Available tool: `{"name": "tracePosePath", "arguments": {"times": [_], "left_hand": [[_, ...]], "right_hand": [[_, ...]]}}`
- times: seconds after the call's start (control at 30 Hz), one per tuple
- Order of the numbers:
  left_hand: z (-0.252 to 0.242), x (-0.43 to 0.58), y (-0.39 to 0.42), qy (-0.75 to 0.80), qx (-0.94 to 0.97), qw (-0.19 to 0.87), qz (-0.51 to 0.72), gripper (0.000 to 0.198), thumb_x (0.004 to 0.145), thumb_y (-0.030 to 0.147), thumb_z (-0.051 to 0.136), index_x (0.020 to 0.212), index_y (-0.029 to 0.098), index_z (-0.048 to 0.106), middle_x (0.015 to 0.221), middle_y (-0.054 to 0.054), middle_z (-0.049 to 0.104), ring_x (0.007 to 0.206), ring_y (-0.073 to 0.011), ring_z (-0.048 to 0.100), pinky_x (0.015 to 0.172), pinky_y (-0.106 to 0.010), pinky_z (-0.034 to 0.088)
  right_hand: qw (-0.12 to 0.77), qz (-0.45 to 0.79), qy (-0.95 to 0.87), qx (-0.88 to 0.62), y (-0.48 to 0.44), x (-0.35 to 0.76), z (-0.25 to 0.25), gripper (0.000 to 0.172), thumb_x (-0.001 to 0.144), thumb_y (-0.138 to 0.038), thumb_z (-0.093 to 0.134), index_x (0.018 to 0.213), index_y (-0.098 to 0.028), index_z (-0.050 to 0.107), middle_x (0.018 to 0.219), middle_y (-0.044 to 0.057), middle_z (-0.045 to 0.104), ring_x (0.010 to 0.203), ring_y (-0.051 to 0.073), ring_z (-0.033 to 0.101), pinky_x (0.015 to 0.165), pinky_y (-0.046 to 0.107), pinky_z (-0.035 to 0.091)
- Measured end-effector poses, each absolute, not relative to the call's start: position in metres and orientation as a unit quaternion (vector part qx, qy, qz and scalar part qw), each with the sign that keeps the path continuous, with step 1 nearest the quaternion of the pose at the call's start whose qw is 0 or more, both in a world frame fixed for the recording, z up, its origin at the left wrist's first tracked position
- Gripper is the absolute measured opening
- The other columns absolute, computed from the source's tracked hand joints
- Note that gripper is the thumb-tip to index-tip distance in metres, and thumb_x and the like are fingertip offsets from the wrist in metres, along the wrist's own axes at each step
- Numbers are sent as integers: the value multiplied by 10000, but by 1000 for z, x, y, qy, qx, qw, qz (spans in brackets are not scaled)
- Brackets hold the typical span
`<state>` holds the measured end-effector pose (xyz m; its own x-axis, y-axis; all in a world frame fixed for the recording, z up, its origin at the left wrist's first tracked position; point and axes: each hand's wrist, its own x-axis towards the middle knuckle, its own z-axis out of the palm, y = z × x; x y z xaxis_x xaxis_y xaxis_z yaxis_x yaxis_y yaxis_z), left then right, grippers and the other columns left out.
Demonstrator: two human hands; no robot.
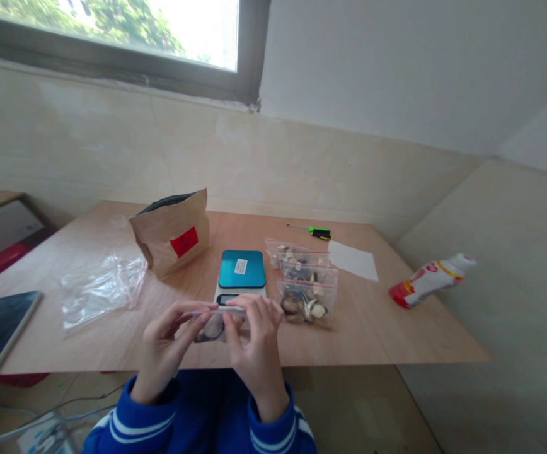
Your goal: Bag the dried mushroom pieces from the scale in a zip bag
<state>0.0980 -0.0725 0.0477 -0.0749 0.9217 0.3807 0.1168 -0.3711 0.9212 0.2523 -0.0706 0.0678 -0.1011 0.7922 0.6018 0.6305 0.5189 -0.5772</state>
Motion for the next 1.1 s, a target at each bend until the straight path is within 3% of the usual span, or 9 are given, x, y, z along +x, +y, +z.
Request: {"name": "tracePosePath", "arguments": {"times": [0.1,0.4,0.53,0.67,0.87,1.1], "left_hand": [[48,98,-73,445,590,340,581,83,841,238,629,884,180,669,914,-54,739,863,-191,696,766,-295,566],[51,105,-73,478,606,297,563,91,872,243,557,836,192,623,787,-23,694,774,-164,674,676,-246,528],[49,104,-73,492,593,283,571,75,869,254,560,835,195,590,757,-9,660,716,-150,650,640,-235,506],[49,101,-74,459,590,341,571,74,894,268,539,915,202,565,839,-18,645,781,-145,639,698,-248,510],[46,99,-74,425,582,390,574,94,923,272,495,958,199,544,921,-43,633,844,-152,636,730,-269,521],[41,98,-71,448,596,340,573,69,913,237,514,933,204,570,867,-19,650,823,-143,638,728,-251,509]], "right_hand": [[465,78,-740,-480,-70,252,66,65,890,-191,570,855,-224,613,857,13,636,876,184,567,855,353,333],[505,31,-710,-491,-69,243,56,215,894,-101,517,712,-207,557,671,-22,581,688,148,533,752,321,334],[489,69,-715,-495,-71,238,59,163,893,-142,523,746,-203,559,716,-1,591,727,165,527,752,324,334],[463,120,-733,-485,-74,236,66,82,883,-152,503,836,-196,554,809,18,613,786,169,549,782,325,348],[457,98,-741,-483,-72,235,68,15,884,-218,571,882,-210,583,822,14,636,779,171,570,791,325,346],[493,46,-729,-472,-66,234,56,109,901,-191,575,805,-220,620,733,-8,608,732,156,545,764,315,334]]}}
